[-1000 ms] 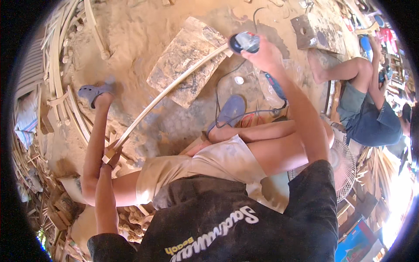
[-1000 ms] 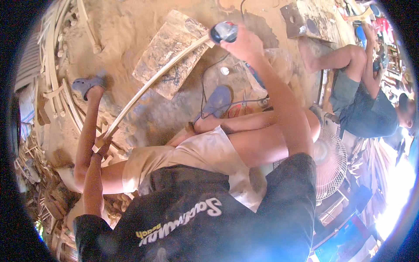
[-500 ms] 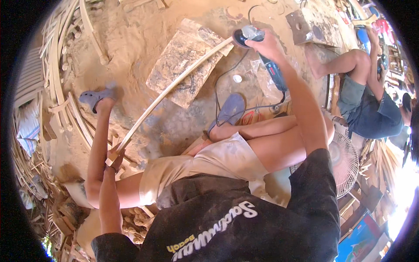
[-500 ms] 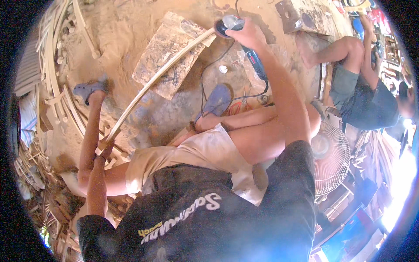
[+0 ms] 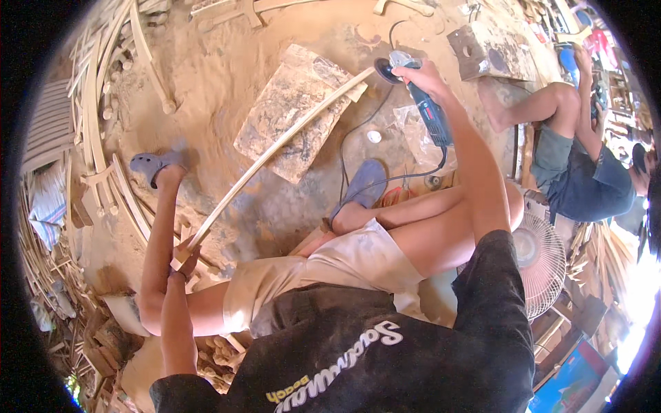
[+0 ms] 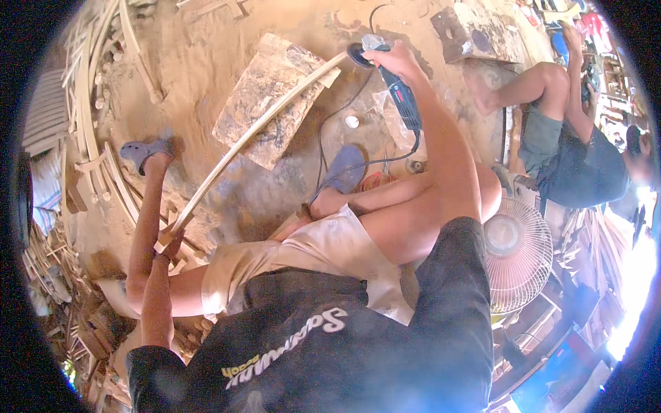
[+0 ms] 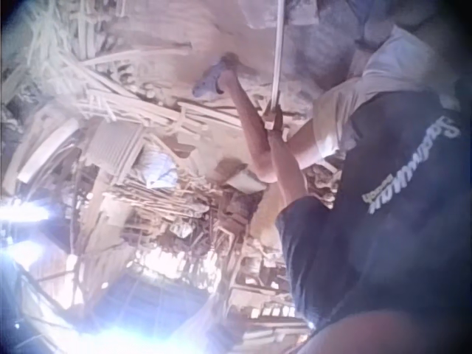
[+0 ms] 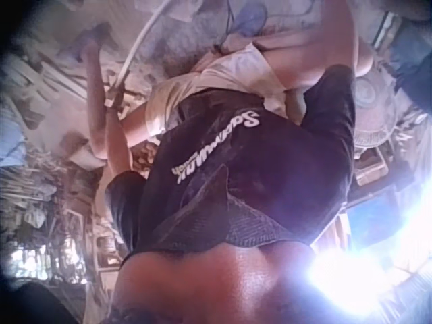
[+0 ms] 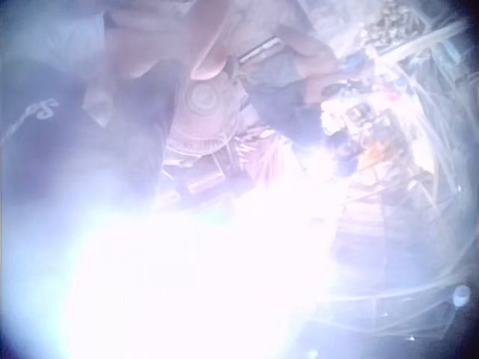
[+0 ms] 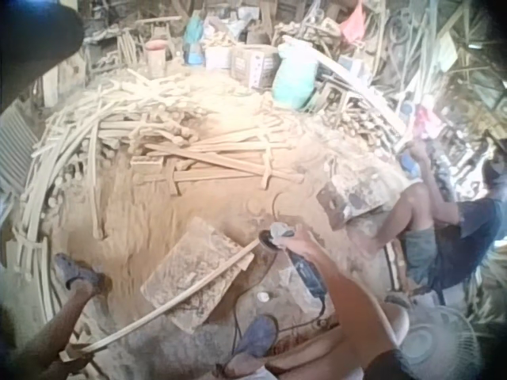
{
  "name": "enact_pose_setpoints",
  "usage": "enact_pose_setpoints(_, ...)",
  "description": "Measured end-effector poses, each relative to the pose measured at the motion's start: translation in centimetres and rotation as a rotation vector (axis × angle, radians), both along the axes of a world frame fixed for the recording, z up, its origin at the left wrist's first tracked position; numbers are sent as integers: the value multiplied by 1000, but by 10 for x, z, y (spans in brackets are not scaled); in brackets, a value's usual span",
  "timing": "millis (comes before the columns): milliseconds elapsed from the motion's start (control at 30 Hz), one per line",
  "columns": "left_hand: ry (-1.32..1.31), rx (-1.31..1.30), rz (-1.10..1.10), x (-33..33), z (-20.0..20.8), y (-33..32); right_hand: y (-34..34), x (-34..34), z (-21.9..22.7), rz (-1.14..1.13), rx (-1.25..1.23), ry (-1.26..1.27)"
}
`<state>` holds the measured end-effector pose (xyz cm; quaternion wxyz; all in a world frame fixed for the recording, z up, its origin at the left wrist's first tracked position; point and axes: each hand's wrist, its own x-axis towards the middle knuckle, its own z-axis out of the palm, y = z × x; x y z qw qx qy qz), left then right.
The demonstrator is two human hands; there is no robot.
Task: The person sands a piece of wood using a handheld power sander, moving the tool along the length and edges of the wood while holding it in place.
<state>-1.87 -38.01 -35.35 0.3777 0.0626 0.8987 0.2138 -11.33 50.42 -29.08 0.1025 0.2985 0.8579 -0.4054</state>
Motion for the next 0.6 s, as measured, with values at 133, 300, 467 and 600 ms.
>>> enact_pose_setpoints(133,23,-39,9,11,1,-20,-23,-4,7,-14,-60,-79)
enact_pose_setpoints(300,32,-49,-55,4,-10,8,19,12,-10,-108,-135,-91)
enact_pose_setpoints(467,64,-174,-118,17,4,8,20,26,-12,-375,-332,41)
enact_pose_setpoints(600,57,-465,-331,33,9,27,20,42,1,-498,-627,138)
